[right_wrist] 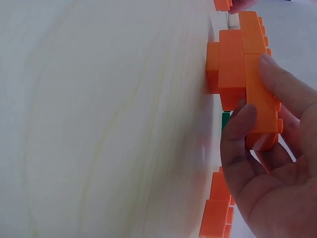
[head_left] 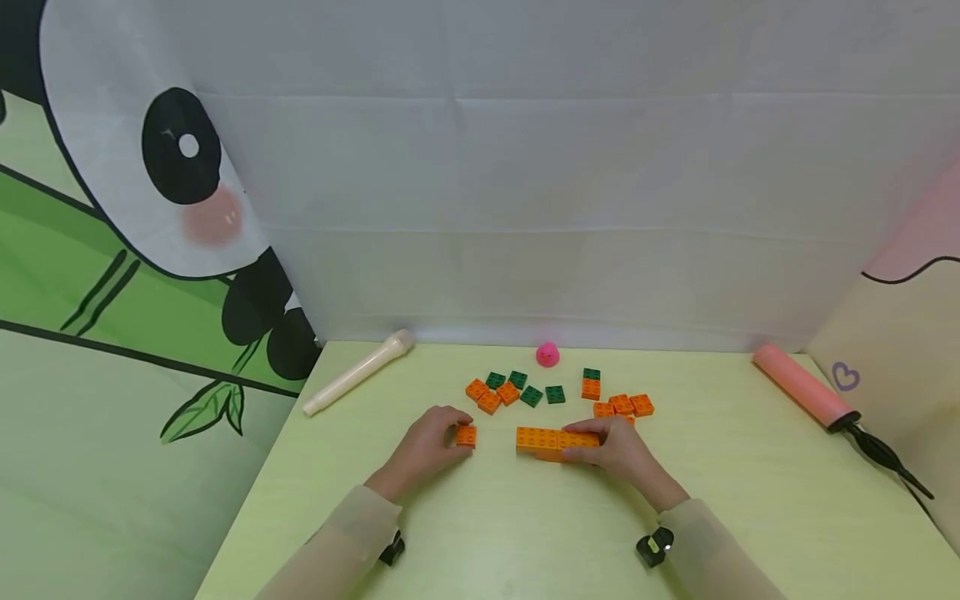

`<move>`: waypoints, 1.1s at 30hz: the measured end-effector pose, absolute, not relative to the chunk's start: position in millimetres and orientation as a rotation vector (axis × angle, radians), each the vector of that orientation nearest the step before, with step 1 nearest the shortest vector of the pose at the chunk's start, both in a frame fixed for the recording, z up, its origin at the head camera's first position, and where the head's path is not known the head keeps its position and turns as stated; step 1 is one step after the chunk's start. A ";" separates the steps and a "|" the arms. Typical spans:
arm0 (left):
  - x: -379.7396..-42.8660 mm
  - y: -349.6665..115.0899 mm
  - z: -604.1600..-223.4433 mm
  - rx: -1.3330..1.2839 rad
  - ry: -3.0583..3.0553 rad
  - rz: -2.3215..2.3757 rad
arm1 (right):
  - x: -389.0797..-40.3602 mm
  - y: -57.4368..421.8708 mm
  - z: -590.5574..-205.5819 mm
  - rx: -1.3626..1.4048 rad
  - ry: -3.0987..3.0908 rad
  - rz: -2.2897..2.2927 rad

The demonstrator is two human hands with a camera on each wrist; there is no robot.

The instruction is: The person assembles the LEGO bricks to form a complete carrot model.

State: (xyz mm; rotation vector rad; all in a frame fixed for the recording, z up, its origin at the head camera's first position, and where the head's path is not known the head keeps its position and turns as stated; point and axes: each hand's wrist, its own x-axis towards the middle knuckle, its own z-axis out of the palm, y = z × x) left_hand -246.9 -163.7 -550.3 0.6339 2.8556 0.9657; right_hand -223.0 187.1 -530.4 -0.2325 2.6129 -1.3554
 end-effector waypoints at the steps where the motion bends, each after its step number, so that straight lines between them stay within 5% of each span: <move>1: -247.0 -164.4 -550.9 0.644 2.860 0.960 | -223.1 187.0 -530.1 -0.230 2.612 -1.355; 33: -241.8 -90.2 -516.9 0.914 2.741 1.135 | -223.3 184.1 -524.5 -0.213 2.623 -1.334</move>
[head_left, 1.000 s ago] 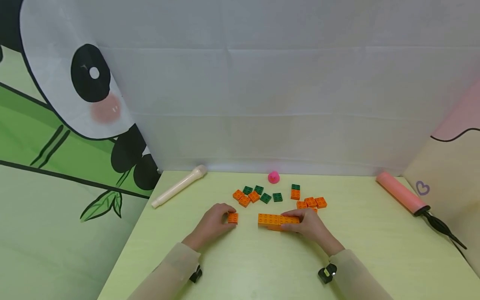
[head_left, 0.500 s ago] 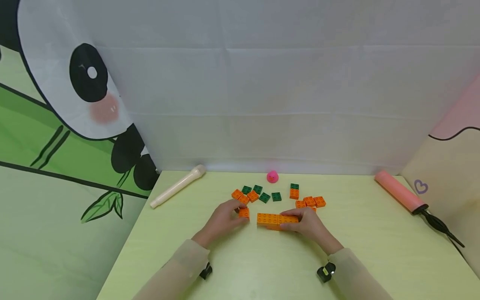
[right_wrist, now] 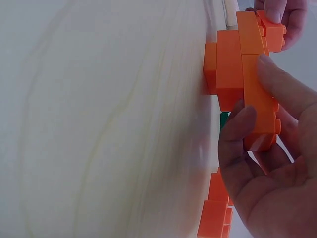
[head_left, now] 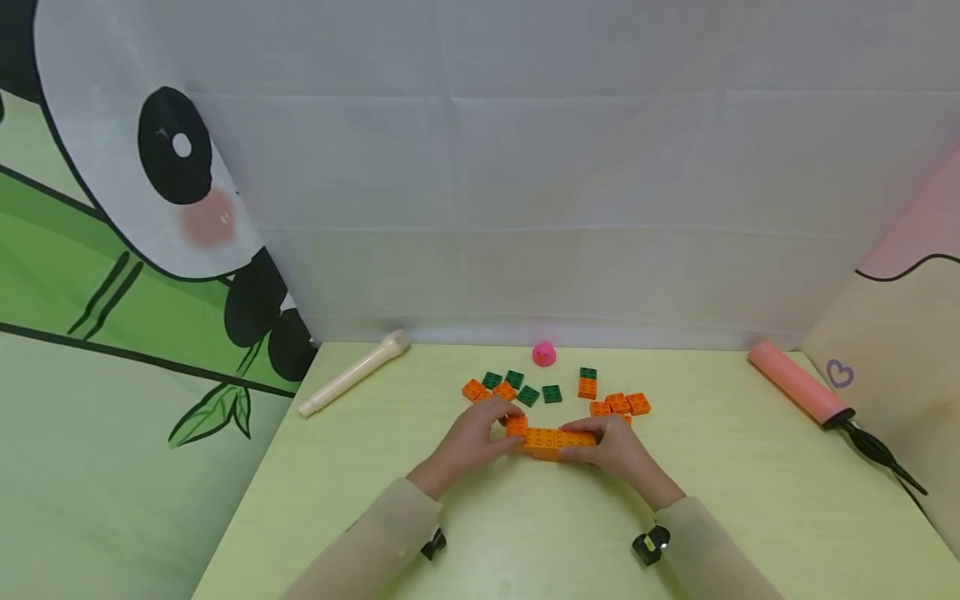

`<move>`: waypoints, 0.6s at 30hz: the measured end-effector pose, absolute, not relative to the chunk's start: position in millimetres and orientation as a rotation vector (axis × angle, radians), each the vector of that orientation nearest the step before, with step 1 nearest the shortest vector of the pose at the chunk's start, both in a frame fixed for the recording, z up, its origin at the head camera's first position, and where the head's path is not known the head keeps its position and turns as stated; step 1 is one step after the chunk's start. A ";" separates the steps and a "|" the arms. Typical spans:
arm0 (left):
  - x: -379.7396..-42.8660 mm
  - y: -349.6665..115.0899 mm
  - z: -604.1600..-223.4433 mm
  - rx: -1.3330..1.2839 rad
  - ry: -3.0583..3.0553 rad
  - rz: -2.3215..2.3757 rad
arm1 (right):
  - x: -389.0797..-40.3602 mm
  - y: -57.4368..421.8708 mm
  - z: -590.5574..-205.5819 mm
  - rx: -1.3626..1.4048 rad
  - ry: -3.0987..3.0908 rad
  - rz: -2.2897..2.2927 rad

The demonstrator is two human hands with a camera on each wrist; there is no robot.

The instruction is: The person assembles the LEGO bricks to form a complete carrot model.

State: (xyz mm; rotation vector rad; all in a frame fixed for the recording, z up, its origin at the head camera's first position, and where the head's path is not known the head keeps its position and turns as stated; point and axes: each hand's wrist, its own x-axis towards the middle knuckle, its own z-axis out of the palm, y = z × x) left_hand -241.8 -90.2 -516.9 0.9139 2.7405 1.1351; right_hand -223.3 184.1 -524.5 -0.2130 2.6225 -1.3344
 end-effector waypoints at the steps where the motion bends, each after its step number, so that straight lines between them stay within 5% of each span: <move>1: -241.0 -89.2 -516.9 0.912 2.736 1.137 | -223.2 183.8 -524.4 -0.209 2.620 -1.336; 18: -237.2 -82.0 -524.2 0.834 2.635 1.235 | -222.8 184.9 -527.9 -0.204 2.609 -1.366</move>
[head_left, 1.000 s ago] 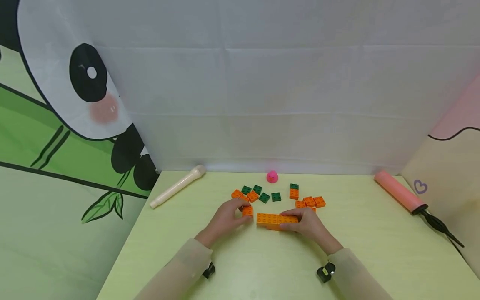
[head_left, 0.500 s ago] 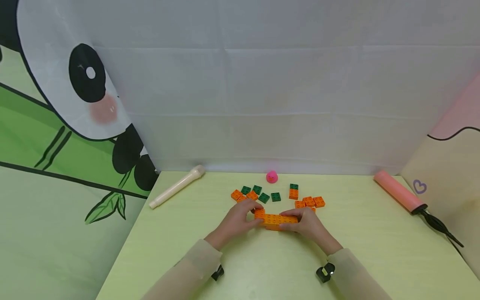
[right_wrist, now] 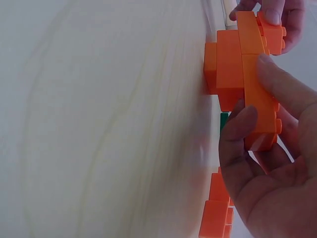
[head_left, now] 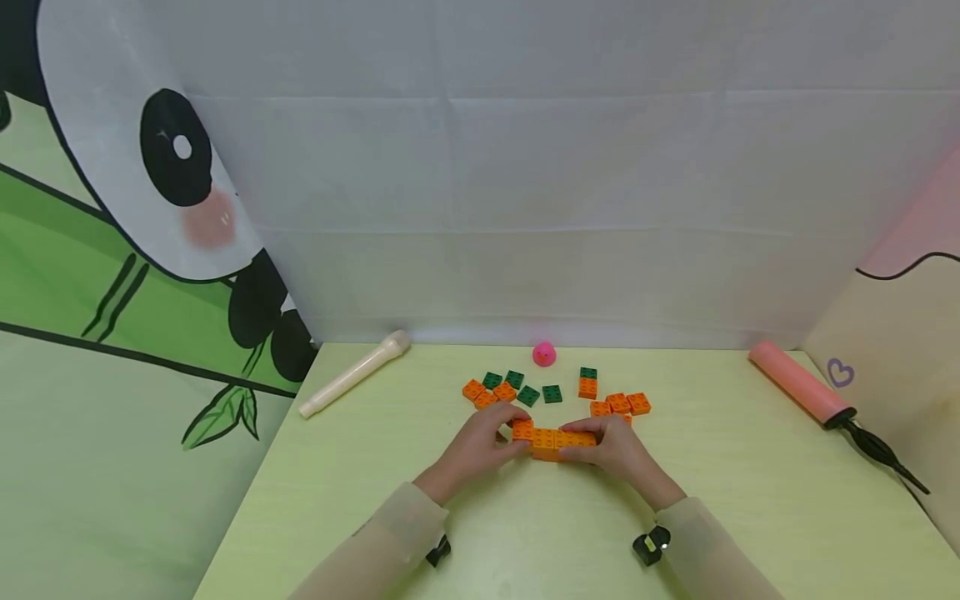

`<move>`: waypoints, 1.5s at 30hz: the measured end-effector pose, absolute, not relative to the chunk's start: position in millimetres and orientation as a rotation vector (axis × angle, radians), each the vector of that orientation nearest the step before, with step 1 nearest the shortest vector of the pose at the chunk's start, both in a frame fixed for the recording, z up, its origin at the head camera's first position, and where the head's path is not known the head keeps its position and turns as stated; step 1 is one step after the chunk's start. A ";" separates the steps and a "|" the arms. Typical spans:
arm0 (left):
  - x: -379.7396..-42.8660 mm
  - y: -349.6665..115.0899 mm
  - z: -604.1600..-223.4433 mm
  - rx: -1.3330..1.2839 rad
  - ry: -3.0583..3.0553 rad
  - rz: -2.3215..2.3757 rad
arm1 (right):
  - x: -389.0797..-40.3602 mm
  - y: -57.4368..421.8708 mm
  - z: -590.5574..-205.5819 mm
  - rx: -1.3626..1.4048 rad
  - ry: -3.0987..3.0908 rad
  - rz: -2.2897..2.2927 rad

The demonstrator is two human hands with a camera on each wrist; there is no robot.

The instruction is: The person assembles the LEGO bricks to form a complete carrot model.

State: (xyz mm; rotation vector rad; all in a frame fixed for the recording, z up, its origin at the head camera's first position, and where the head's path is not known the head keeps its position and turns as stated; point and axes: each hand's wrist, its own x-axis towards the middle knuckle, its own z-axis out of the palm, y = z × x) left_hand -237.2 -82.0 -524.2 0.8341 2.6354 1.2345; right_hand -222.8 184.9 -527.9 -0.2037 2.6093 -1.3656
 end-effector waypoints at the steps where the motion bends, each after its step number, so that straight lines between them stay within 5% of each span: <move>1: -236.9 -81.8 -525.1 0.831 2.623 1.252 | -222.8 184.9 -528.0 -0.206 2.607 -1.370; 45: -236.9 -79.5 -548.0 0.627 2.317 1.656 | -221.8 185.8 -529.1 -0.211 2.606 -1.383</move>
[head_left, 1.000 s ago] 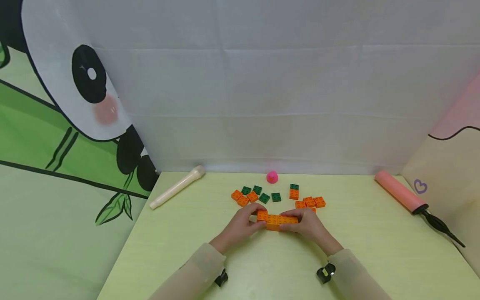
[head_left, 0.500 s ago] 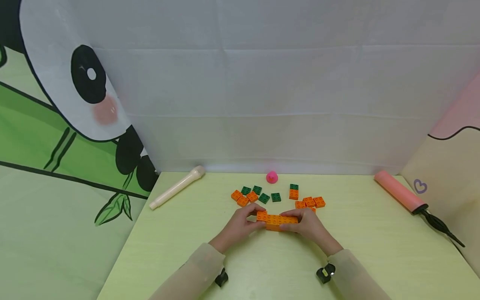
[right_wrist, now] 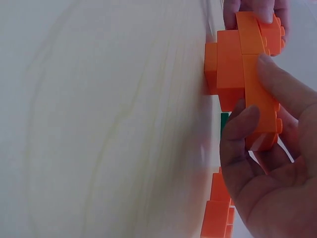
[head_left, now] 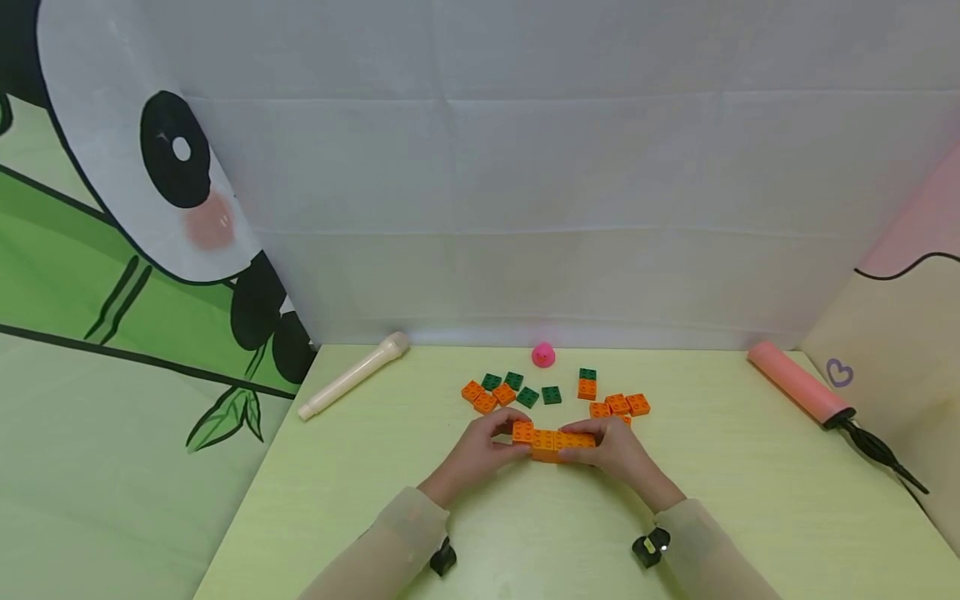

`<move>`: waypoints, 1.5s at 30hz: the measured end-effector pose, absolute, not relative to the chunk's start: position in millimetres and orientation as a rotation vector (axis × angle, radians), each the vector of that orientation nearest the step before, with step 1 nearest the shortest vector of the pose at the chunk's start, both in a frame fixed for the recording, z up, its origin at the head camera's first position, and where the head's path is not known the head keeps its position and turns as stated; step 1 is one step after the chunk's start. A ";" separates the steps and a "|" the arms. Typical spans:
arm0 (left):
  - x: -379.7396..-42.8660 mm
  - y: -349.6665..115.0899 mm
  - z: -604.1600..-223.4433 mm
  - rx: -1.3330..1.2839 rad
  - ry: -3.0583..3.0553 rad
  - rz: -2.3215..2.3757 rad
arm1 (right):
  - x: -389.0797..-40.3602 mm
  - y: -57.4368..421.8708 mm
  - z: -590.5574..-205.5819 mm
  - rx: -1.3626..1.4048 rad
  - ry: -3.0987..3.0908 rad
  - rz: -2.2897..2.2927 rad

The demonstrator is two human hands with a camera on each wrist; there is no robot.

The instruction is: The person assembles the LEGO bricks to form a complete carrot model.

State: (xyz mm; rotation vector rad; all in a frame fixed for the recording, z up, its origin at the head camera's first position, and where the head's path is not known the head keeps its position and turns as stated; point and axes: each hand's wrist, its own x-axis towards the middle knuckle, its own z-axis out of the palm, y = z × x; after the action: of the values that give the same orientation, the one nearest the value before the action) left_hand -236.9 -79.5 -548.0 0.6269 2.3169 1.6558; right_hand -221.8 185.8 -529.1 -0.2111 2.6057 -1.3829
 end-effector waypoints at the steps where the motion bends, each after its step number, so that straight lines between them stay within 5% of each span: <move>1: -236.5 -79.4 -547.5 0.616 2.311 1.655 | -221.7 185.8 -529.0 -0.211 2.605 -1.383; 17: -238.8 -73.1 -541.6 0.395 2.309 1.677 | -221.4 185.0 -529.7 -0.204 2.618 -1.385; 45: -239.6 -72.8 -549.5 0.526 2.336 1.641 | -223.1 186.2 -530.8 -0.218 2.622 -1.382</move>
State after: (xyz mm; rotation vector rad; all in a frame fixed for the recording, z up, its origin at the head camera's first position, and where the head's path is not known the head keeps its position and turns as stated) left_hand -239.6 -72.8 -549.5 0.5263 2.3364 1.6409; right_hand -223.1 186.2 -530.8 -0.2178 2.6224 -1.3818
